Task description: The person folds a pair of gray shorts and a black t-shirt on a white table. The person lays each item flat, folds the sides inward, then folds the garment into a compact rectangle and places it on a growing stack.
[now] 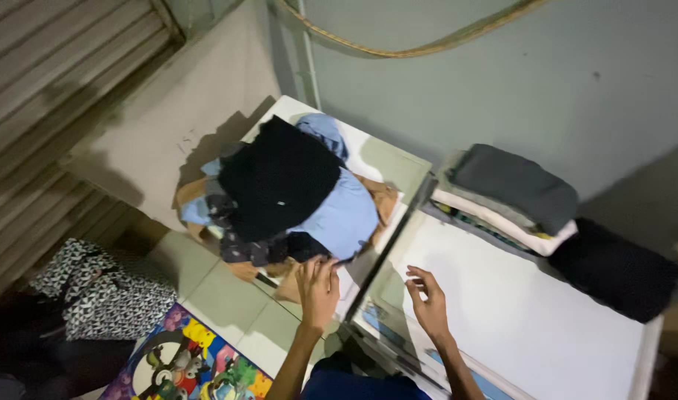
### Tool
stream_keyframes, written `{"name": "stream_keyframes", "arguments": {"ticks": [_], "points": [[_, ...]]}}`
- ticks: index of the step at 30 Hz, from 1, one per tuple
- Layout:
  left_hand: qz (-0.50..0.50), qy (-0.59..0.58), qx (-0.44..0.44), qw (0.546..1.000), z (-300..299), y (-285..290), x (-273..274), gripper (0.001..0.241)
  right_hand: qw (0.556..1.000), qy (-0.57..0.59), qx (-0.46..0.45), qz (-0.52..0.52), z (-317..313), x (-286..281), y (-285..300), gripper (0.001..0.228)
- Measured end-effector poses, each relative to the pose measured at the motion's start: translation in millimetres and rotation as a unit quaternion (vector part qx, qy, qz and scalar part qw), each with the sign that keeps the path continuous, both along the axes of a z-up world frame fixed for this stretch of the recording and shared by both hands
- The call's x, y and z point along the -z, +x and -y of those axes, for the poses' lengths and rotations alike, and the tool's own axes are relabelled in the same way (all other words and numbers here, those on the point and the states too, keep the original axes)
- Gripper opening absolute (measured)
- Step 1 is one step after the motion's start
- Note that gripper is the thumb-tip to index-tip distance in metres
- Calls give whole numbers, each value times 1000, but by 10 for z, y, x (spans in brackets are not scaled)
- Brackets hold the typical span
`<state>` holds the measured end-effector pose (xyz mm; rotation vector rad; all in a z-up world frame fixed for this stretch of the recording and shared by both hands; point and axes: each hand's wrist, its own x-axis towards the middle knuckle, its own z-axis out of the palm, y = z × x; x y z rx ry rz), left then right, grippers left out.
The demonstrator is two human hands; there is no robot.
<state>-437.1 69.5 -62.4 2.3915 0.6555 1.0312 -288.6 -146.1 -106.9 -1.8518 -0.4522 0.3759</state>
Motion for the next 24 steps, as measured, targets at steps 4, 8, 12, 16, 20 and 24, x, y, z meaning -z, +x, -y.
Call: {"name": "stream_keyframes", "arguments": {"ticks": [4,8,12,16,20,24], "points": [[-54,42,-38,997,-678,41,-146,30,993,45,-60,96,-710,-44,110,24],[-104,125,-59,985,-1336,175,-272,48,985,43,-104,131,-1478,-77,252,21],[-132,150,-79,977,-1767,267,-315,56,975,46,-153,153,-2122,-238,299,24],[-136,134,-68,979,-1994,345,-320,41,955,48,-201,212,-2657,-509,326,42],[-79,146,-31,986,-2083,368,-306,17,959,-44,-207,189,-2914,-644,226,55],[-47,123,28,991,-2047,372,-359,14,939,-39,-199,278,-2961,-629,201,58]]}}
